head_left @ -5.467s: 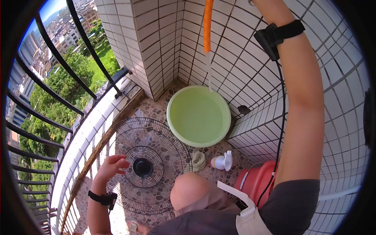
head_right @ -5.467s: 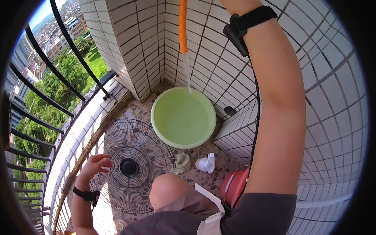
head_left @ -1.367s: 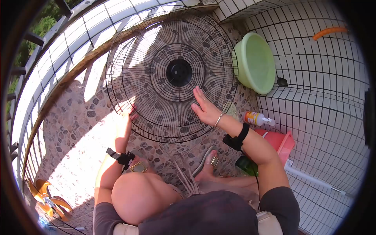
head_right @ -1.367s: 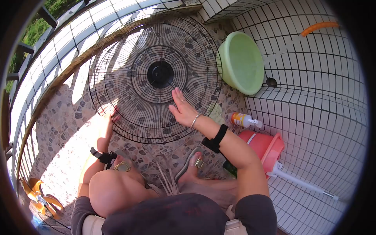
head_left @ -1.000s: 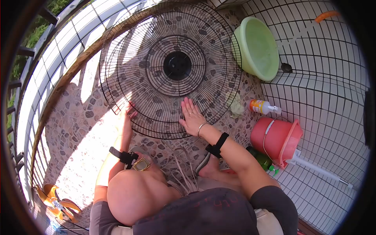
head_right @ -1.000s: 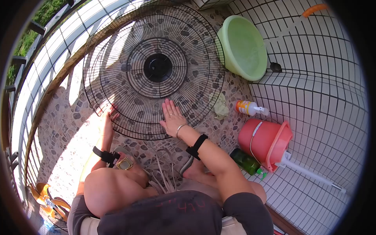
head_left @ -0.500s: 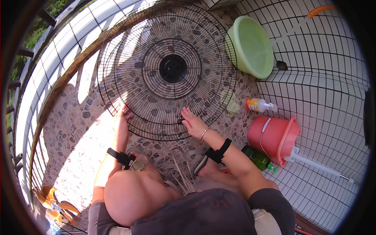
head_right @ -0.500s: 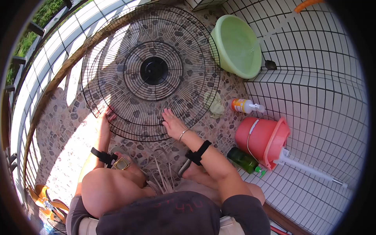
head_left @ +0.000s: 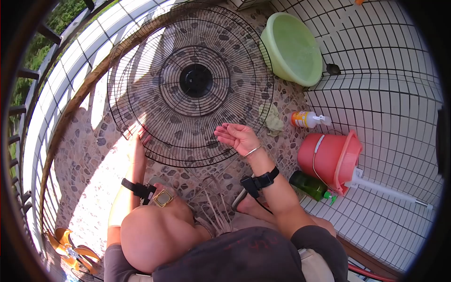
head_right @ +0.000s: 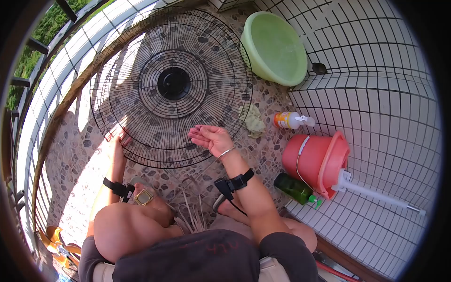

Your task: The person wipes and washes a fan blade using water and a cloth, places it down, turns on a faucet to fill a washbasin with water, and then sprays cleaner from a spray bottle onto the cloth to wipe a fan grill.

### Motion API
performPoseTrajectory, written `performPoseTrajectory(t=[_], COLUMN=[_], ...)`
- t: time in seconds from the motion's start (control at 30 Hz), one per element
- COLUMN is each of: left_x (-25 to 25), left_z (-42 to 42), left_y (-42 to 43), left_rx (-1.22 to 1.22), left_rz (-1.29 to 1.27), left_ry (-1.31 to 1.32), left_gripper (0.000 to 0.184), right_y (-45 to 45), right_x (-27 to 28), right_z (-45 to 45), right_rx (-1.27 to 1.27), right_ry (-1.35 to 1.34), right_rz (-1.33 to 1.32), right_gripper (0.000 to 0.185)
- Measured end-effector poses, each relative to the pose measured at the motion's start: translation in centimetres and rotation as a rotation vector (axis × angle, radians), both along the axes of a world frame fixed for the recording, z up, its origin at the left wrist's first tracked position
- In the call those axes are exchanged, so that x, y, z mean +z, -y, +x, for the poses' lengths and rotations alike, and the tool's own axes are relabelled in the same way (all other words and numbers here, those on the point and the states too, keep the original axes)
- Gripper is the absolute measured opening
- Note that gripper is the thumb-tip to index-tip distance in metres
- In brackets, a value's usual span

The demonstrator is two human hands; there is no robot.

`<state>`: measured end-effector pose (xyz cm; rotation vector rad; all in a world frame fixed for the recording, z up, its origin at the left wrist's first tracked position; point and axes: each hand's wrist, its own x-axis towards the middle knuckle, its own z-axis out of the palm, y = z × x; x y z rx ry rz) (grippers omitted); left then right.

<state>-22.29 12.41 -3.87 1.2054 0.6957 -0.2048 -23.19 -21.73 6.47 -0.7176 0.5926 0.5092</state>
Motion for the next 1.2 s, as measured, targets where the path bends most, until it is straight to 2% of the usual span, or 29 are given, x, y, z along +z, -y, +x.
performPoseTrajectory(t=[0.1, 0.13, 0.23, 0.37, 0.43, 0.5, 0.53, 0.57, 0.63, 0.67, 0.7, 0.77, 0.83, 0.87, 0.93, 0.97, 1.03, 1.07, 1.13, 1.2], left_x=[1.2, 1.7, 3.1, 3.0, 2.9, 3.0, 3.1, 4.6, -0.2, 1.0, 5.5, 6.2, 6.3, 6.2, 6.0, 5.8, 5.5, 5.2, 4.6, 4.2], left_z=[0.7, 0.9, 1.2, 0.6, 0.6, 0.7, 0.9, 1.0, 0.2, 0.4, 0.6, 0.9, 1.1, 1.3, 1.3, 1.2, 0.8, 0.5, -0.3, -2.1], left_y=[0.1, -0.2, -1.9, -4.6, -5.6, -6.5, -6.9, -6.2, -9.5, -9.1, -7.3, -6.5, -6.3, -6.4, -6.7, -6.7, -6.7, -6.9, -7.0, -6.9], left_rx=[0.112, 0.179, 0.251, 0.304, 0.311, 0.305, 0.306, 0.342, 0.362, 0.382, 0.326, 0.298, 0.288, 0.274, 0.267, 0.26, 0.24, 0.233, 0.228, 0.214], left_rz=[0.025, 0.013, 0.124, 0.325, 0.41, 0.468, 0.475, 0.371, 0.342, 0.33, 0.201, 0.193, 0.187, 0.188, 0.196, 0.203, 0.221, 0.228, 0.244, 0.257], left_ry=[-0.012, 0.041, 0.056, 0.034, 0.008, -0.029, -0.035, -0.016, 0.075, 0.092, 0.032, 0.035, 0.038, 0.04, 0.036, 0.03, 0.013, -0.001, -0.022, -0.074], left_gripper=[0.038, 0.032, 0.03, 0.029, 0.029, 0.029, 0.029, 0.028, 0.026, 0.027, 0.037, 0.037, 0.038, 0.038, 0.039, 0.039, 0.04, 0.04, 0.041, 0.041], right_y=[0.6, 0.7, 1.2, 3.1, 4.3, 4.8, 5.0, 5.6, 6.9, 7.5, 8.2, 10.4, 12.8, 13.9, 16.0, 16.5, 17.8, 18.2, 16.9, 12.4], right_x=[-0.2, -0.2, -0.8, -1.7, -1.1, 0.6, 1.3, 1.4, 1.0, 0.4, -0.7, -3.7, -7.3, -8.1, -8.9, -9.3, -9.7, -9.8, -9.0, -7.0], right_z=[0.0, 0.1, 0.5, 1.2, 1.8, 2.8, 3.3, 3.7, 4.4, 4.9, 5.4, 5.6, 5.3, 4.9, 4.8, 5.5, 8.0, 9.3, 12.3, 13.1], right_rx=[-0.034, -0.044, -0.033, -0.078, -0.14, -0.193, -0.241, -0.248, -0.267, -0.274, -0.301, -0.329, -0.475, -0.482, -0.498, -0.5, -0.213, -0.214, 0.404, 0.719], right_ry=[-0.038, -0.053, -0.069, -0.021, 0.032, 0.073, 0.103, 0.112, 0.135, 0.145, 0.133, 0.123, -0.047, -0.045, -0.163, -0.164, 0.055, 0.061, 0.038, -0.028], right_rz=[-0.111, -0.172, -0.259, -0.246, -0.109, -0.112, -0.101, -0.113, -0.17, -0.175, -0.245, -0.315, -0.406, -0.404, -0.726, -0.724, -1.451, -1.448, -2.151, -1.923], right_gripper=[0.022, 0.021, 0.022, 0.023, 0.021, 0.022, 0.023, 0.023, 0.019, 0.019, 0.019, 0.02, 0.028, 0.028, 0.027, 0.027, 0.049, 0.049, 0.079, 0.093])
